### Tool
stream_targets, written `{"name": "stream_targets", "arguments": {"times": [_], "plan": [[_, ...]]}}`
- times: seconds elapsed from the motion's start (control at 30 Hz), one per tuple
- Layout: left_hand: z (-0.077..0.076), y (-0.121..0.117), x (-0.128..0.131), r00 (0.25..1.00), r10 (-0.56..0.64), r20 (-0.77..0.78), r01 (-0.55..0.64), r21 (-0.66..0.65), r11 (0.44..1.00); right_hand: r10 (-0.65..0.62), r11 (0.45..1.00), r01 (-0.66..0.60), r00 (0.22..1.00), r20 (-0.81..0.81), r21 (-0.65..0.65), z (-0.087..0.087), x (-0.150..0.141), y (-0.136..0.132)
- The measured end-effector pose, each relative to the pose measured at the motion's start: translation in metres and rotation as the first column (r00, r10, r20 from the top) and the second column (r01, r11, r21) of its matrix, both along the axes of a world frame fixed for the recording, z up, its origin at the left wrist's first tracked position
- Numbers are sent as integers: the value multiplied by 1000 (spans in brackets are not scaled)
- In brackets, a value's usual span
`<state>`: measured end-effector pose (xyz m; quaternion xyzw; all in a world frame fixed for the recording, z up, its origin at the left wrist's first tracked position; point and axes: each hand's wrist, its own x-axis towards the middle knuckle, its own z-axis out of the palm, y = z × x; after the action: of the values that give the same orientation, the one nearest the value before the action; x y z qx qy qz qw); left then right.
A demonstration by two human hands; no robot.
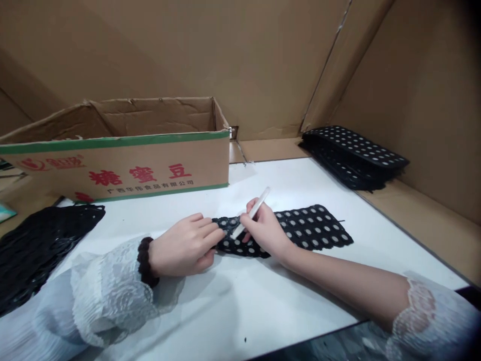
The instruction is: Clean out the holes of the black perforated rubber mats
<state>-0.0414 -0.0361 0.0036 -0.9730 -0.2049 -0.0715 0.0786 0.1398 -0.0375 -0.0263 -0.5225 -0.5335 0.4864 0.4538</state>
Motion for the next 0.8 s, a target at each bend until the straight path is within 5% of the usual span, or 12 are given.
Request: {"name": "stream_targets", "arguments": {"times": [0.23, 0.43, 0.8], "plan": [[-5, -4, 4, 987, -160, -27, 161, 44, 986, -5, 993, -14, 988, 153, 120, -2, 2, -3], [-14, -10, 13, 999, -54, 5, 52, 213, 976, -40, 985, -5, 964, 261, 170, 1, 0, -7], [-20, -15, 17, 995, 41, 93, -53, 133, 990, -73, 976, 6, 952, 299, 219, -8, 1, -6]]}}
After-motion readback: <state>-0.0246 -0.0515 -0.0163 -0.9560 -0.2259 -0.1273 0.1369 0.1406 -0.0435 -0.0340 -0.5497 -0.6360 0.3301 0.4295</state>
